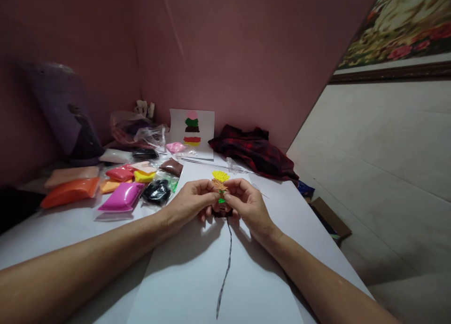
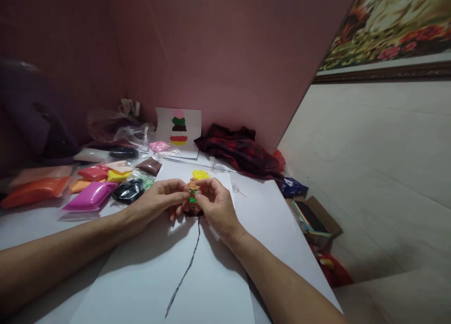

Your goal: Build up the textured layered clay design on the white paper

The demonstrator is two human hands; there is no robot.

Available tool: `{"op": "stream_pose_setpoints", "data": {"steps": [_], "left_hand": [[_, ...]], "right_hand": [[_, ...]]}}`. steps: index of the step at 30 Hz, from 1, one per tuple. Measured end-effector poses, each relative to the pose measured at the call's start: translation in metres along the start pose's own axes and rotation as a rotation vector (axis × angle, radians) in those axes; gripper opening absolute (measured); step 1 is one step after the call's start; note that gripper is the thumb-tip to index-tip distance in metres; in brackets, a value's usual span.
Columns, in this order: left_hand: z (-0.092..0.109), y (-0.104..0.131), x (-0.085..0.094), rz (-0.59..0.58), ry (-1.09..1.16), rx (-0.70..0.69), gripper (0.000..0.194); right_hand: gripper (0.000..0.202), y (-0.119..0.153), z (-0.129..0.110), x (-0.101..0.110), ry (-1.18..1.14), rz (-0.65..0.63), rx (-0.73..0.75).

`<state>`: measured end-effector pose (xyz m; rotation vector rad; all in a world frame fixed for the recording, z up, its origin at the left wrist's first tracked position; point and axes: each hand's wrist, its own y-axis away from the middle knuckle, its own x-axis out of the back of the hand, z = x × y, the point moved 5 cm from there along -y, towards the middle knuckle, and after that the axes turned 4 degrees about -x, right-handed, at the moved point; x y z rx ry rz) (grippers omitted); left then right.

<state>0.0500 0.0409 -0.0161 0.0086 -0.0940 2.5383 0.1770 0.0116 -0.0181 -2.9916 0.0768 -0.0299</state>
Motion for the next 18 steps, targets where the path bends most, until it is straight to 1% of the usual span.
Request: {"op": "stream_pose_setpoints", "data": {"steps": [2,8,14,18], "left_hand": [[0.0013,0.0010,-0.0011,-0.010,-0.004,0.013,0.017],[0.0033,0.0010,-0.0018,-0.003,-0.043,0.020,0.017],[0.0007,-0.0004,-0.0009,0.014,-0.044,0.025,0.019],[0.0007,-0.0001,-0.0005,0.027,-0.036,0.022,0.017]], "right_hand": [[0.020,0.0001,-0.0001,0.0018,0.011,0.025,0.017],[0.021,0.0015,0.0024,-0.0004,-0.014,-0.010,-0.024],[0.021,0.0003,0.0038,0.0015,0.000,0.028,-0.013],[0.023,-0.0003,0.0039,0.0006,-0.003,0.021,-0.010]]}}
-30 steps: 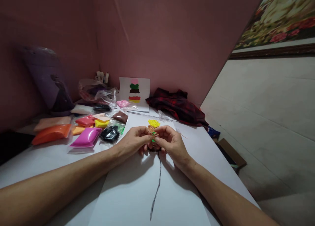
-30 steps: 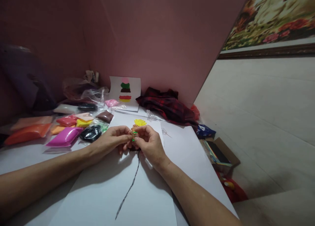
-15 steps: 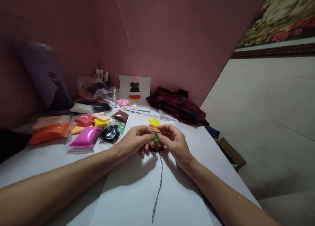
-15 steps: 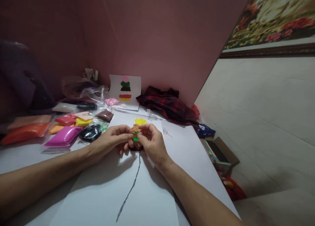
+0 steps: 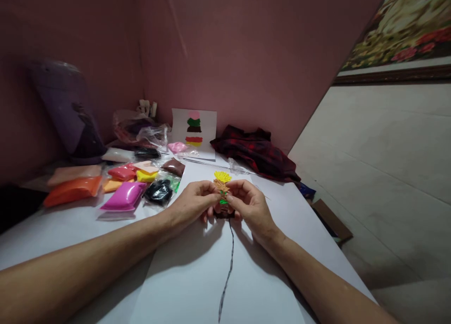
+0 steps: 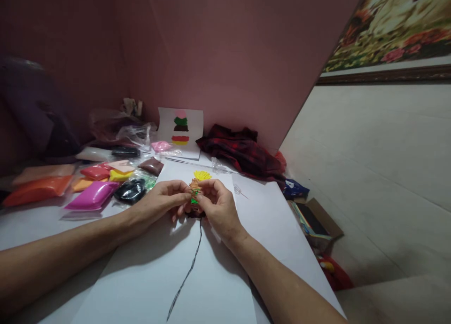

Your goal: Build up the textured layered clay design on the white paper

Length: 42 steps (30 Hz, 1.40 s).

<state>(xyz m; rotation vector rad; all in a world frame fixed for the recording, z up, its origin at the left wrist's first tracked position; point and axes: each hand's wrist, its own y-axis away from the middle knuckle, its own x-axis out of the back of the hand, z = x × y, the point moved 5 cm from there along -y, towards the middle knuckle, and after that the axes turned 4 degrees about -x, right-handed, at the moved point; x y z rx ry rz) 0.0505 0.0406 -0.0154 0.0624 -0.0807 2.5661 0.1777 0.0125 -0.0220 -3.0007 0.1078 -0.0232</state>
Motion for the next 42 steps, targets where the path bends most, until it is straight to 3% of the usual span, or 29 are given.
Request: {"op": "stream_pose_setpoints", "data": {"steps": [7,15,42], "left_hand": [[0.0006,-0.0005,0.0052,0.042,0.020,-0.032,0.015],[-0.0025,-0.0014,0.0032,0.041,-0.041,0.025,0.011],[-0.0030,-0.0030,0.0010,0.009,-0.044,0.010,0.010]], "right_hand": [[0.022,-0.0010,-0.0008,0.0032,0.025,0.061,0.018],[0.021,-0.0006,-0.0023,0.0023,0.022,0.053,0.032],[0.020,0.0015,-0.0014,-0.0034,0.005,-0.033,0.064]]}}
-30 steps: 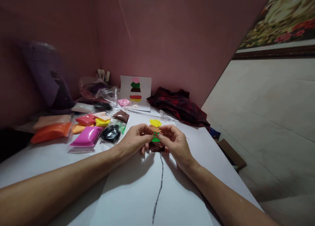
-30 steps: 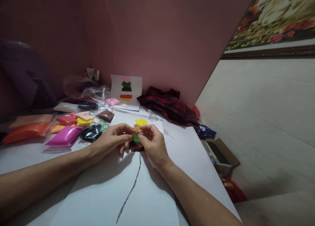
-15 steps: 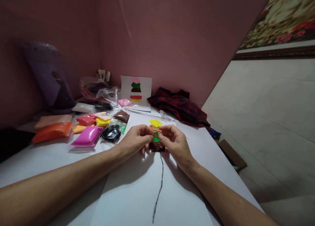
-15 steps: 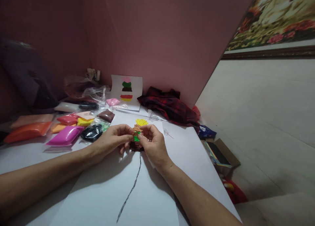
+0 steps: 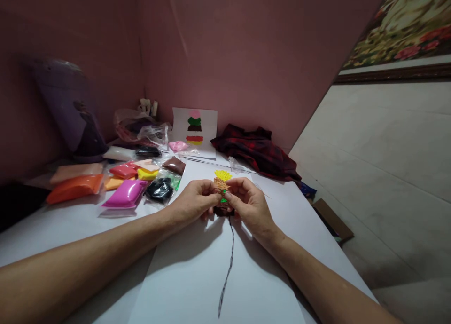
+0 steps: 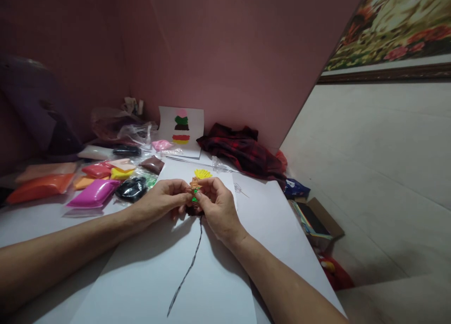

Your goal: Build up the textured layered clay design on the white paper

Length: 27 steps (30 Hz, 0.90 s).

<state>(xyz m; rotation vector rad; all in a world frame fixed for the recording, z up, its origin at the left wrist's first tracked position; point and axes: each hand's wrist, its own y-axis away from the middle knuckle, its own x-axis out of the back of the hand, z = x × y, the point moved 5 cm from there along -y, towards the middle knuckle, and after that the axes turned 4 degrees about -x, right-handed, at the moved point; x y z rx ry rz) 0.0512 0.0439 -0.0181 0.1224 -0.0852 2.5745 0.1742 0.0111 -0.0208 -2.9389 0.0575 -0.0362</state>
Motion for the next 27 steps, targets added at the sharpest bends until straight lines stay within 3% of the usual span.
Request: {"op": "stream_pose_setpoints", "data": {"steps": [16,27], "left_hand": [[0.0013,0.0017,-0.0003,-0.011,-0.005,-0.003,0.013],[0.0014,0.0020,-0.0005,-0.016,-0.001,-0.001,0.014]], "right_hand": [[0.016,0.0001,-0.0024,0.0050,0.058,0.070,0.003],[0.015,0.0021,-0.0037,-0.0011,0.082,-0.037,0.028]]}}
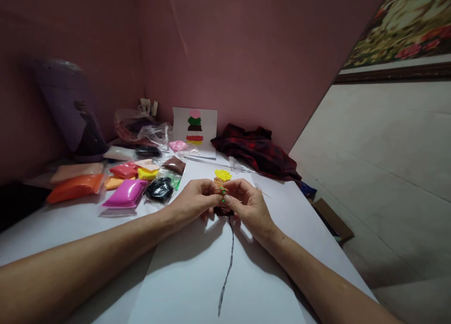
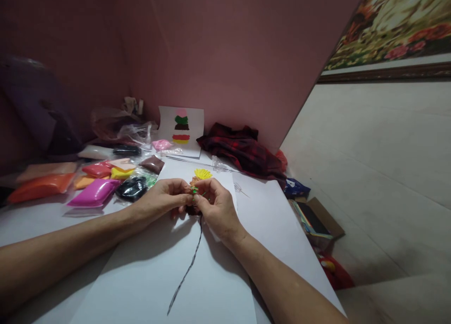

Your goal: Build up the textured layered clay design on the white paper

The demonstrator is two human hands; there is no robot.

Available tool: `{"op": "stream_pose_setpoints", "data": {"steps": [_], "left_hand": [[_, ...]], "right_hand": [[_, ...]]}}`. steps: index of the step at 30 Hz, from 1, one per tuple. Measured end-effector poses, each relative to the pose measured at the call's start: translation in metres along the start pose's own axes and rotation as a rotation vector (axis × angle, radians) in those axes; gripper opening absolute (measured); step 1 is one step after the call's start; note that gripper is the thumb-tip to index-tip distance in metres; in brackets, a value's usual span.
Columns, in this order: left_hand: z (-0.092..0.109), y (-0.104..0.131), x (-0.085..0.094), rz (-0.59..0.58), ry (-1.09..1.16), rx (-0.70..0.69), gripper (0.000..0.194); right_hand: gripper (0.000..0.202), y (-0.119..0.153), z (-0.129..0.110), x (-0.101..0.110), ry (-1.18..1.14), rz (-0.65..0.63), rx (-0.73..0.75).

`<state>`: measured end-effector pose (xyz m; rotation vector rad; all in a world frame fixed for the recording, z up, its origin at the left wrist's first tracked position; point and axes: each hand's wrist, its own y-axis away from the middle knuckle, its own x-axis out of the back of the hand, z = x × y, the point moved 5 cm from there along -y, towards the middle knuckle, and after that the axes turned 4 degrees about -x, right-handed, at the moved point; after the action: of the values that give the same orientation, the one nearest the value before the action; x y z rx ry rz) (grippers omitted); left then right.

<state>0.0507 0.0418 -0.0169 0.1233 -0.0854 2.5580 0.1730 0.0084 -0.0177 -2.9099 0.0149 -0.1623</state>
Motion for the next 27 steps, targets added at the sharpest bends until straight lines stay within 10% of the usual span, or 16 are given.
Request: {"op": "stream_pose_setpoints", "data": {"steps": [27], "left_hand": [[0.0004,0.0000,-0.0013,0.002,0.010,-0.002,0.011]], "right_hand": [[0.019,0.0002,-0.0031,-0.0038,-0.053,-0.019,-0.034]]}}
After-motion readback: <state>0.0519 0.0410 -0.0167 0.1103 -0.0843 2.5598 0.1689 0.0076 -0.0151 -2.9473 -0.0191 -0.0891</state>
